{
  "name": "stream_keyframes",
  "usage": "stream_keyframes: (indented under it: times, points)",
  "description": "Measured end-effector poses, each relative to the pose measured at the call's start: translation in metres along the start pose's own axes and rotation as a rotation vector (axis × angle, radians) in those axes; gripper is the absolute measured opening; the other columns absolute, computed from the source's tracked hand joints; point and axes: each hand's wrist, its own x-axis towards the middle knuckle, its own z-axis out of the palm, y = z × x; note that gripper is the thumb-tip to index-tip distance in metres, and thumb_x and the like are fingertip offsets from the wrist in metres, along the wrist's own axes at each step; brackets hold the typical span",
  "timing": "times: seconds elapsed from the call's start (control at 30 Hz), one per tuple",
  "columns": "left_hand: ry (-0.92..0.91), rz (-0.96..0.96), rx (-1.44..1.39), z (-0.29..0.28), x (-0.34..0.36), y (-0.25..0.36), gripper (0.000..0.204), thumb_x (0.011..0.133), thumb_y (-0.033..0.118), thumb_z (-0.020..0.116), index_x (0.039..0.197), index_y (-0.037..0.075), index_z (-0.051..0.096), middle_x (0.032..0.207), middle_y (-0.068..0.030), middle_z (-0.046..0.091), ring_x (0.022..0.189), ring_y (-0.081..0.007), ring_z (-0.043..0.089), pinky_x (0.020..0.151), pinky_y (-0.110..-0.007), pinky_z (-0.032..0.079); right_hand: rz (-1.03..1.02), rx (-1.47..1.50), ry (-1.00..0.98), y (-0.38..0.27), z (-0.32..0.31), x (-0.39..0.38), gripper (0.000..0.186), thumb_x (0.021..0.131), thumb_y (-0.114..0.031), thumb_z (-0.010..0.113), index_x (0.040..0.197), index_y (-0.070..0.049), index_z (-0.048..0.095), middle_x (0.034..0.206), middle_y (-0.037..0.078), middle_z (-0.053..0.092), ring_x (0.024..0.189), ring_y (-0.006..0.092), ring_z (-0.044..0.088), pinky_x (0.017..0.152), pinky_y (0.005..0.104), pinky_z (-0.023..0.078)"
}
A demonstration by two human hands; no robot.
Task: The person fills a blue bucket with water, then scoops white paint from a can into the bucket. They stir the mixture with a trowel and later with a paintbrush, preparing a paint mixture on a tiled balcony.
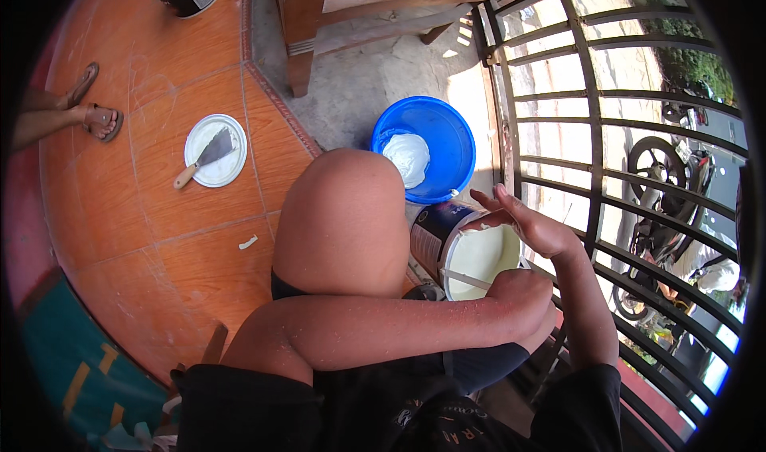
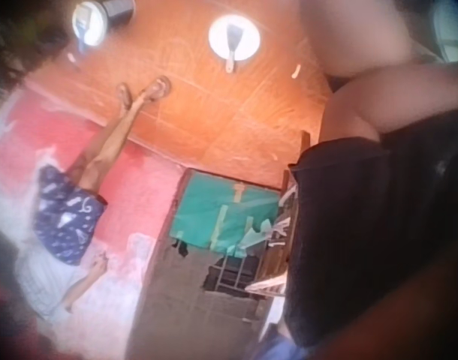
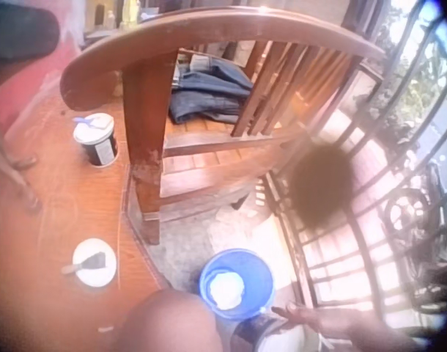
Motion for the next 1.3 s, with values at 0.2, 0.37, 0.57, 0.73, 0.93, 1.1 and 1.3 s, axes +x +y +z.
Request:
stream_keyframes:
  times: [0.2,0.37,0.57,0.73,0.93,1.1,1.3]
  points:
    - [-0.005,-0.002,0.074,0.008,-0.003,-0.012,0.017,0.087,0.007,0.059,0.087,-0.004,0.072,0.086,-0.0238,0.073,0.087,-0.0380,0.074,0.079,-0.047,0.058,-0.184,0.120,-0.021,-0.023,-0.005,0.015,0.085,0.106,-0.066,0.018,0.137,0.000,0.062,0.161,0.013,0.040,0.152,0.0252,0.027,0.126,0.0404,0.012]
    - [-0.023,-0.063,0.112,0.026,-0.002,-0.025,0.017,0.086,0.004,0.058,0.089,-0.004,0.072,0.090,-0.0260,0.072,0.090,-0.0384,0.073,0.079,-0.048,0.058,-0.153,-0.058,0.140,-0.004,-0.022,0.053,0.070,0.109,-0.057,0.021,0.146,-0.007,0.055,0.159,0.013,0.043,0.154,0.0283,0.024,0.127,0.0447,0.010]
    - [-0.060,-0.165,0.152,0.049,-0.005,-0.035,0.015,0.083,0.001,0.061,0.091,-0.005,0.072,0.092,-0.0255,0.072,0.091,-0.0402,0.072,0.079,-0.048,0.057,-0.334,-0.890,0.465,0.066,-0.019,0.114,0.064,0.107,-0.059,0.023,0.147,-0.022,0.056,0.165,0.021,0.025,0.157,0.0401,-0.002,0.124,0.0604,0.003]
    - [-0.078,-0.189,0.144,0.060,-0.017,-0.040,0.012,0.080,0.000,0.064,0.087,-0.005,0.072,0.088,-0.0264,0.071,0.089,-0.0413,0.072,0.077,-0.049,0.057,-0.345,-1.221,0.532,0.109,-0.011,0.132,0.061,0.104,-0.062,0.028,0.145,-0.029,0.059,0.171,0.018,0.003,0.156,0.0447,-0.009,0.116,0.0743,-0.005]
    - [-0.103,-0.204,0.173,0.070,-0.025,-0.043,0.012,0.077,-0.001,0.063,0.084,-0.005,0.072,0.082,-0.0270,0.071,0.086,-0.0421,0.072,0.075,-0.049,0.057,-0.332,-1.244,0.459,0.119,-0.015,0.132,0.062,0.105,-0.062,0.026,0.135,-0.029,0.068,0.171,0.014,0.008,0.156,0.0424,-0.008,0.115,0.0756,-0.007]
    - [-0.098,-0.176,0.196,0.073,-0.028,-0.041,0.013,0.078,-0.001,0.063,0.085,-0.005,0.073,0.083,-0.0266,0.071,0.086,-0.0421,0.072,0.076,-0.050,0.057,-0.309,-1.276,0.419,0.113,-0.022,0.122,0.062,0.105,-0.061,0.024,0.131,-0.029,0.071,0.171,0.011,0.012,0.157,0.0407,-0.009,0.116,0.0740,-0.008]
    - [-0.093,-0.185,0.207,0.073,-0.030,-0.041,0.013,0.080,0.001,0.062,0.086,-0.004,0.072,0.084,-0.0263,0.071,0.088,-0.0421,0.072,0.078,-0.050,0.057,-0.226,-1.206,0.370,0.095,-0.026,0.099,0.069,0.107,-0.061,0.021,0.123,-0.022,0.076,0.171,0.010,0.014,0.156,0.0377,-0.015,0.120,0.0681,-0.010]
